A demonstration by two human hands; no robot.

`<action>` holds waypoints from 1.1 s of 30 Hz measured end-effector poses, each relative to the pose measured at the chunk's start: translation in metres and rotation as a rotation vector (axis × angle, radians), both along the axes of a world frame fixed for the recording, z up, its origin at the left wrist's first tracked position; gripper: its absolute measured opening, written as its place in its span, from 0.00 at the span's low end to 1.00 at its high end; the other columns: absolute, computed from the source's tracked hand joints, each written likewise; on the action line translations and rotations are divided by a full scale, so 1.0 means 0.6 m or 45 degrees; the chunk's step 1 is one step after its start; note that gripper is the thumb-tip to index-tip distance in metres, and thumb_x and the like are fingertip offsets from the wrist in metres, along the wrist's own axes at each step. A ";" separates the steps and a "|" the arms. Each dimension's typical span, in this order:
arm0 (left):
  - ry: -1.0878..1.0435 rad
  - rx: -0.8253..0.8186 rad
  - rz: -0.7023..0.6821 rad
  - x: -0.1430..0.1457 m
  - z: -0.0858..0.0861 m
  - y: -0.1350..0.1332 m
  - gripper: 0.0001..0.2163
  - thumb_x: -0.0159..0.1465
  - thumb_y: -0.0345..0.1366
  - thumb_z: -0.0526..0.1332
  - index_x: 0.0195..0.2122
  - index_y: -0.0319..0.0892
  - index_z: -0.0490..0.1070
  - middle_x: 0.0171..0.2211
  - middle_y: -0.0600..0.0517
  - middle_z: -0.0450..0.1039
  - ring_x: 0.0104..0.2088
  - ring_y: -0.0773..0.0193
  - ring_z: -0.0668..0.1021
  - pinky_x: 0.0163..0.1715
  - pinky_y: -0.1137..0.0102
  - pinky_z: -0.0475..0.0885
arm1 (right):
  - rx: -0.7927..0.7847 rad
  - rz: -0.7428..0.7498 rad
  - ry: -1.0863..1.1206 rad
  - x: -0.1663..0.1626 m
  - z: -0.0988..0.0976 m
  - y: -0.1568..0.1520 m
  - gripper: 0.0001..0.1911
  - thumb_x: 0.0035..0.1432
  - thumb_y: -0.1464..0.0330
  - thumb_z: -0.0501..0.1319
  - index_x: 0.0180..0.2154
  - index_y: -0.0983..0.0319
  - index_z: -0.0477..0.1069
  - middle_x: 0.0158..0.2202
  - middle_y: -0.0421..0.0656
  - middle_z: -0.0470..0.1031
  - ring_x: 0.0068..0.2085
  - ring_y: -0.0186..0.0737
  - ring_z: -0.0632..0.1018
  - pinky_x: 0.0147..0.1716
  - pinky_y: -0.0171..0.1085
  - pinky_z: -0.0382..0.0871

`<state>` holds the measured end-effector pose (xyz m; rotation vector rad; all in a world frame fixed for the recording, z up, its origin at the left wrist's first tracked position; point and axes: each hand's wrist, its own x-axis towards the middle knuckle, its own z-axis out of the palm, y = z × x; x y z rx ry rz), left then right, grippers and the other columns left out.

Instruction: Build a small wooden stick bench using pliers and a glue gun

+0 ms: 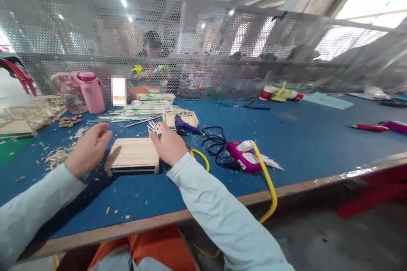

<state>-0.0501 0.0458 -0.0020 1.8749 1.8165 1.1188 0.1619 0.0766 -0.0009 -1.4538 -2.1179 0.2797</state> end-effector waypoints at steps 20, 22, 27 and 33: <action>-0.739 0.119 -0.245 -0.027 -0.020 -0.019 0.19 0.42 0.42 0.70 0.34 0.38 0.76 0.32 0.48 0.78 0.30 0.61 0.75 0.32 0.68 0.69 | -0.029 0.468 0.849 -0.013 -0.019 0.011 0.08 0.49 0.65 0.61 0.29 0.63 0.74 0.28 0.42 0.75 0.30 0.35 0.72 0.32 0.35 0.65; -0.763 0.119 -0.198 -0.026 -0.018 -0.020 0.15 0.42 0.41 0.70 0.30 0.39 0.77 0.28 0.50 0.77 0.28 0.64 0.73 0.29 0.70 0.68 | -0.032 0.458 0.844 -0.015 -0.021 0.011 0.09 0.49 0.64 0.61 0.29 0.64 0.75 0.28 0.43 0.77 0.31 0.36 0.74 0.33 0.36 0.66; -0.893 0.055 -0.127 -0.023 -0.015 -0.021 0.11 0.41 0.37 0.71 0.24 0.39 0.77 0.22 0.53 0.74 0.25 0.68 0.71 0.26 0.74 0.66 | -0.080 0.420 0.891 -0.017 -0.018 0.006 0.08 0.47 0.65 0.63 0.28 0.63 0.75 0.28 0.43 0.77 0.32 0.38 0.75 0.35 0.36 0.66; -1.235 -0.222 -0.158 -0.020 -0.005 -0.021 0.17 0.48 0.36 0.68 0.40 0.39 0.73 0.22 0.56 0.71 0.21 0.71 0.72 0.19 0.76 0.68 | -0.544 0.417 1.399 -0.029 -0.017 0.009 0.17 0.48 0.66 0.62 0.42 0.60 0.68 0.26 0.36 0.72 0.27 0.32 0.72 0.30 0.32 0.65</action>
